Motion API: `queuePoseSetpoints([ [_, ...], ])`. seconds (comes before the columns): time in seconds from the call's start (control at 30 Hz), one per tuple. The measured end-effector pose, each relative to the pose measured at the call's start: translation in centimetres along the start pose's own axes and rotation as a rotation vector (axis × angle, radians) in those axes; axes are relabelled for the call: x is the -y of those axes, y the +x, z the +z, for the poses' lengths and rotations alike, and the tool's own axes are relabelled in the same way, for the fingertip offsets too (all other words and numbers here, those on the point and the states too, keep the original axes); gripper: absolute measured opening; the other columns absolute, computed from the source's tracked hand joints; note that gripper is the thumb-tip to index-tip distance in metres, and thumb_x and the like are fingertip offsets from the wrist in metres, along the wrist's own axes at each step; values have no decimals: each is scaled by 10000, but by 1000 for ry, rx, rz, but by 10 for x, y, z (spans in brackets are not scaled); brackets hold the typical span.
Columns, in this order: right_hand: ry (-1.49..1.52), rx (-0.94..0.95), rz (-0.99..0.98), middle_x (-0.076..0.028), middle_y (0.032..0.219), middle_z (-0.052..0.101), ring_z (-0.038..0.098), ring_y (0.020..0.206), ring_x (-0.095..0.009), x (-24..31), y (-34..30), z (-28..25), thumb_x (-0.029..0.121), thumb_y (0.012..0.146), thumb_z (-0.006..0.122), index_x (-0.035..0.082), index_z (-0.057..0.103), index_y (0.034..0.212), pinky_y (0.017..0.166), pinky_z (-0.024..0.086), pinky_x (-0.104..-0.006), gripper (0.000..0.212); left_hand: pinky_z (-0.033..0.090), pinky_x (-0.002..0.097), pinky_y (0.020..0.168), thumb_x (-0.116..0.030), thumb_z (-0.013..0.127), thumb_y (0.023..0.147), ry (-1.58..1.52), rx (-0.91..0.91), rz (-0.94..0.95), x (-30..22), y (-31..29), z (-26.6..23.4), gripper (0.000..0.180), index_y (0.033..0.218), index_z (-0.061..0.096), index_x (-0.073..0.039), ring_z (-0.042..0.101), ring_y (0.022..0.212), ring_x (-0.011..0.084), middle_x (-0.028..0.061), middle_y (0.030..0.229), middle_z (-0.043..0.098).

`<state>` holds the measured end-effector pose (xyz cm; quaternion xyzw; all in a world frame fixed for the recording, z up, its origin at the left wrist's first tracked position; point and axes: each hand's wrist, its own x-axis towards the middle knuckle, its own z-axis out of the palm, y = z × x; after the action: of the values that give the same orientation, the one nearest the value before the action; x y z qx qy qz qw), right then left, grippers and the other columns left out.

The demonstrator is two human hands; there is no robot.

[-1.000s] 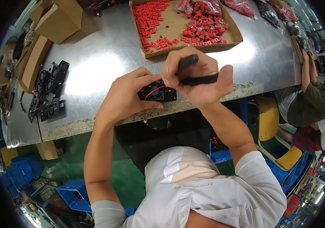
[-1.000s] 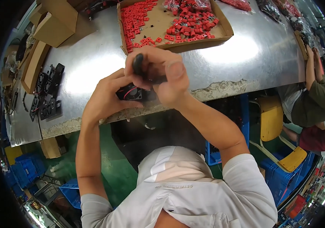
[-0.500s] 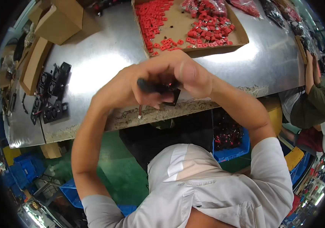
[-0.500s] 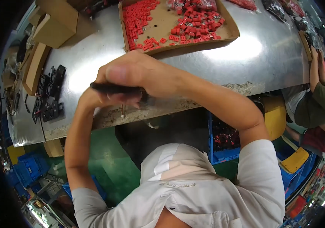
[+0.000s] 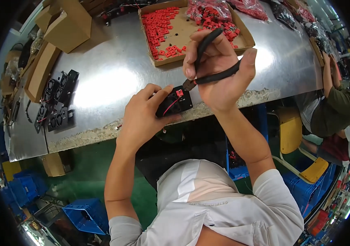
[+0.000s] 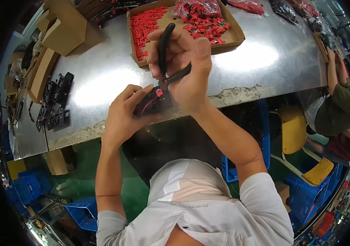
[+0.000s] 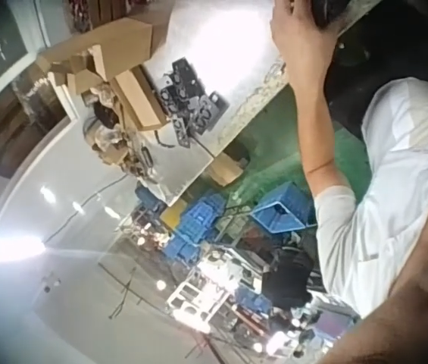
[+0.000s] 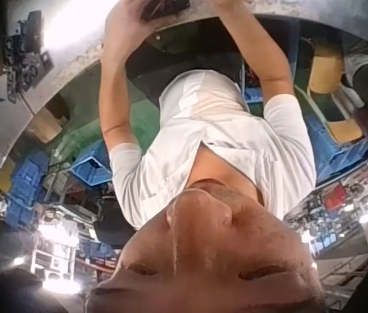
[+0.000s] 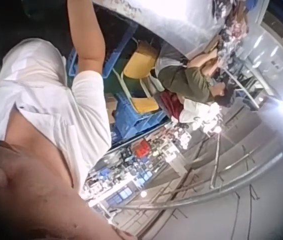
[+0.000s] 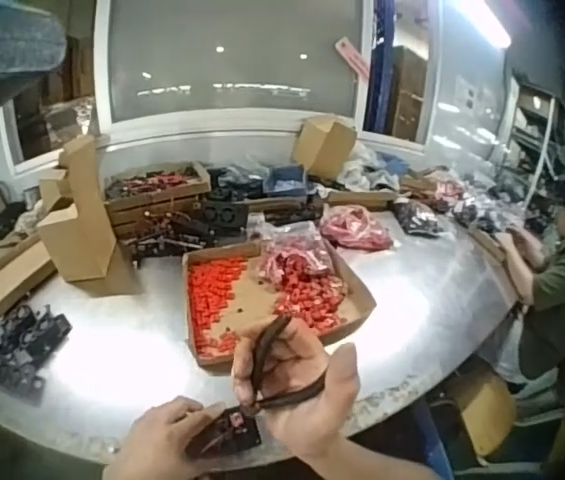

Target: Assemble small electronic units by inserting components and securing them with pliers.

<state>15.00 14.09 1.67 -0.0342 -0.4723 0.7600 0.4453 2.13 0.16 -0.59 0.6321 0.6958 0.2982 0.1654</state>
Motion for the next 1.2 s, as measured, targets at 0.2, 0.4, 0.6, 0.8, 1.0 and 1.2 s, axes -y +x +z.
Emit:
queuePoseSetpoints([
  [0.2,-71,-28,-33,-128,835,565,513,668,-204,-13,-4,4,824,859,263,-22,563,1145,622,416,-318,942,510,410,752,-260,843,661,71,-55,-40,-7,-6,6,624,1223,634,-87,620,873,315,91,995,598],
  [0.4,-131,-64,-25,-120,801,560,503,647,-199,-15,-6,8,832,849,278,-21,569,1120,606,405,-312,941,500,411,753,-255,847,651,96,-75,-47,-11,-8,10,631,1221,633,-85,614,866,311,85,989,594],
  [0.6,-176,-57,20,-115,749,532,430,584,-177,-15,-9,4,860,812,292,-9,562,1044,554,352,-311,939,498,410,748,-266,848,649,124,-94,-17,-8,-7,12,627,1211,639,-82,613,860,312,83,981,595],
  [0.8,-9,-96,-178,-108,698,441,366,552,-180,-25,-28,4,895,762,298,9,517,944,532,320,-316,930,515,392,745,-290,863,646,-58,-63,-58,-2,1,4,604,1168,669,-56,635,843,308,97,943,623],
  [1.0,-83,-77,-162,-131,773,486,441,607,-205,-22,-29,0,922,736,304,-6,513,1040,575,380,-344,999,522,381,743,-306,871,646,-60,-21,-75,-1,6,1,608,1168,676,-63,648,840,296,98,949,637],
  [1.2,108,-22,-146,-143,855,535,498,674,-224,-8,-29,2,943,717,313,-16,510,1165,631,422,-333,1077,520,376,725,-301,884,631,-56,-13,-112,0,5,0,625,1172,676,-68,645,820,298,95,929,635],
])
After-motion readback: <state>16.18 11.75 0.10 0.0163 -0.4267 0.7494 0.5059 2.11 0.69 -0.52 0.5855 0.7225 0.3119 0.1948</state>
